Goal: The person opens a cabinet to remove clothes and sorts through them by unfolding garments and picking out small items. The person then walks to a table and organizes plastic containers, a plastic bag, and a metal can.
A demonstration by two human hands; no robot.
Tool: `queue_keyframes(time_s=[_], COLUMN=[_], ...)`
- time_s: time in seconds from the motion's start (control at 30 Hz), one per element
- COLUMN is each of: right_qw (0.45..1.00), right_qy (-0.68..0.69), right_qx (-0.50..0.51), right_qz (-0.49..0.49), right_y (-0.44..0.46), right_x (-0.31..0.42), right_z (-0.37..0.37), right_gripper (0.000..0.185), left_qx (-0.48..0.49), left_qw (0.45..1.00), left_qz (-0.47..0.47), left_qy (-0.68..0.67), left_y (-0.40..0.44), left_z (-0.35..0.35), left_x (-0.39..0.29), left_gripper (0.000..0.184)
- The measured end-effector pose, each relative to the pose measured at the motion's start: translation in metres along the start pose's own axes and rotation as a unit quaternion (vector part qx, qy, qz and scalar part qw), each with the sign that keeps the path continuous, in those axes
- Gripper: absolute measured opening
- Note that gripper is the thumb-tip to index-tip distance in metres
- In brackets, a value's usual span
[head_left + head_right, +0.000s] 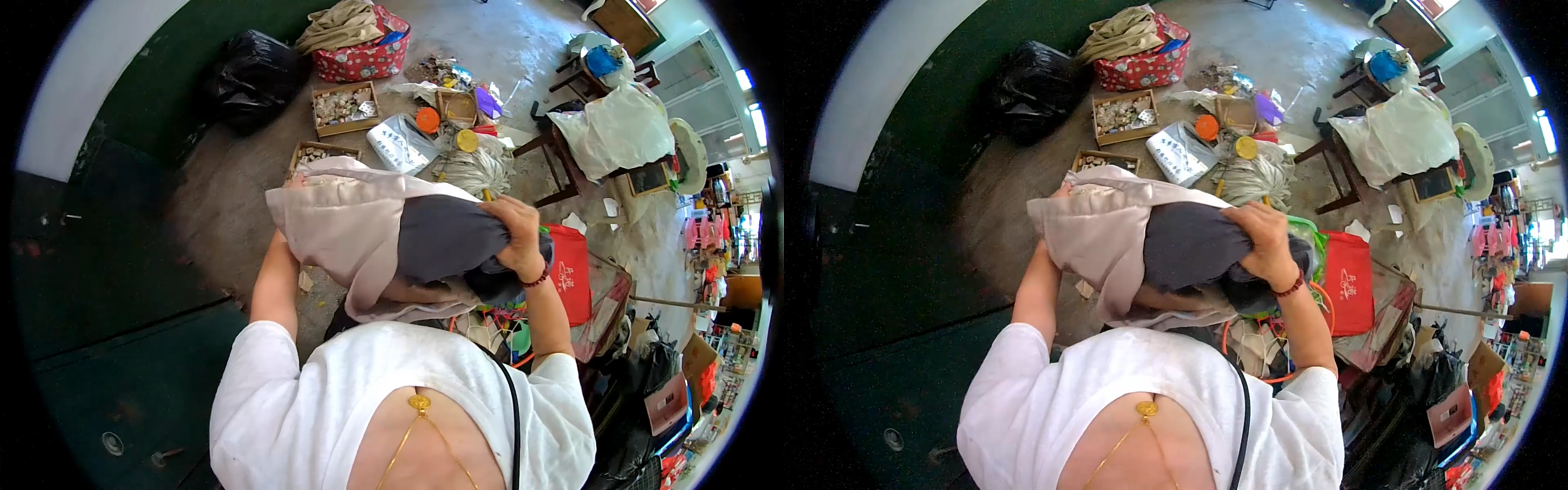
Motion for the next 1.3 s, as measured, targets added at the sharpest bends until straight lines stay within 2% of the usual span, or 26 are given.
queue_keyframes(time_s=[0.13, 0.2, 0.5, 0.53, 0.6, 0.63, 0.67, 0.73, 0.77, 0.8, 0.83, 0.87, 0.9, 1.0, 1.07, 1.13, 1.17, 1.23, 1.27, 1.3], right_qw=[0.991, 0.986, 0.945, 0.946, 0.967, 0.976, 0.976, 0.992, 0.994, 0.995, 0.995, 0.995, 0.994, 0.992, 0.990, 0.987, 0.988, 0.990, 0.989, 0.991], right_qy=[0.036, 0.037, 0.152, 0.154, 0.117, 0.120, 0.119, 0.066, 0.063, 0.059, 0.038, 0.037, 0.037, 0.020, 0.014, 0.008, 0.002, -0.008, -0.044, -0.037], right_qx=[-0.091, -0.106, -0.221, -0.220, -0.156, -0.141, -0.143, -0.102, -0.090, -0.078, -0.081, -0.084, -0.094, -0.125, -0.137, -0.159, -0.155, -0.137, -0.138, -0.126], right_qz=[0.094, 0.125, 0.185, 0.182, 0.164, 0.112, 0.111, 0.023, 0.011, -0.002, -0.035, -0.037, -0.033, -0.023, 0.030, 0.023, 0.025, 0.020, -0.023, -0.019], right_y=[0.011, 0.019, 0.088, 0.099, 0.125, 0.142, 0.156, 0.181, 0.194, 0.207, 0.216, 0.225, 0.233, 0.254, 0.267, 0.291, 0.302, 0.336, 0.356, 0.373], right_x=[-0.040, -0.061, -0.203, -0.217, -0.247, -0.255, -0.268, -0.281, -0.287, -0.294, -0.307, -0.319, -0.330, -0.366, -0.395, -0.420, -0.433, -0.456, -0.467, -0.484], right_z=[-0.012, -0.017, -0.030, -0.039, -0.058, -0.063, -0.064, -0.061, -0.059, -0.057, -0.053, -0.055, -0.057, -0.070, -0.078, -0.081, -0.082, -0.083, -0.083, -0.082], right_gripper=[0.025, 0.024, 0.023, 0.023, 0.023, 0.021, 0.021, 0.024, 0.025, 0.026, 0.026, 0.026, 0.027, 0.026, 0.021, 0.024, 0.024, 0.023, 0.025, 0.027], left_qx=[-0.043, -0.074, -0.222, -0.242, -0.288, -0.314, -0.333, -0.387, -0.268, -0.197, -0.135, -0.066, -0.098, -0.106, -0.105, -0.082, -0.096, -0.102, -0.112, -0.110], left_qw=[0.998, 0.996, 0.967, 0.960, 0.941, 0.929, 0.917, 0.873, 0.893, 0.895, 0.872, 0.833, 0.692, 0.715, 0.715, 0.759, 0.764, 0.756, 0.749, 0.748], left_qz=[0.011, 0.015, 0.057, 0.064, 0.093, 0.114, 0.147, 0.242, 0.270, 0.266, 0.240, 0.225, 0.247, 0.286, 0.300, 0.291, 0.306, 0.311, 0.313, 0.323], left_qy=[0.033, 0.047, 0.115, 0.126, 0.150, 0.159, 0.162, 0.170, 0.242, 0.298, 0.405, 0.502, 0.672, 0.629, 0.622, 0.576, 0.559, 0.567, 0.574, 0.569], left_y=[0.003, 0.007, 0.101, 0.119, 0.148, 0.160, 0.172, 0.176, 0.187, 0.191, 0.226, 0.260, 0.253, 0.311, 0.352, 0.394, 0.415, 0.456, 0.477, 0.508], left_z=[-0.025, -0.040, -0.056, -0.056, -0.040, -0.027, -0.014, 0.061, 0.103, 0.162, 0.165, 0.169, 0.227, 0.229, 0.219, 0.215, 0.216, 0.228, 0.235, 0.233], left_x=[-0.021, -0.030, -0.114, -0.129, -0.163, -0.182, -0.197, -0.228, -0.232, -0.227, -0.220, -0.212, -0.203, -0.212, -0.230, -0.253, -0.263, -0.295, -0.316, -0.335], left_gripper=[0.059, 0.060, 0.061, 0.061, 0.062, 0.062, 0.062, 0.064, 0.067, 0.062, 0.064, 0.065, 0.067, 0.074, 0.066, 0.058, 0.046, 0.041, 0.037, 0.028])
Point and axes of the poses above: each hand's wrist, its own y-axis towards the middle knuckle, its own z-axis out of the palm, x = y × z, the point moved 3 cm from there along y, towards the middle knuckle, and after that the axes turned 5 degrees about -z, right-handed, at the moved point
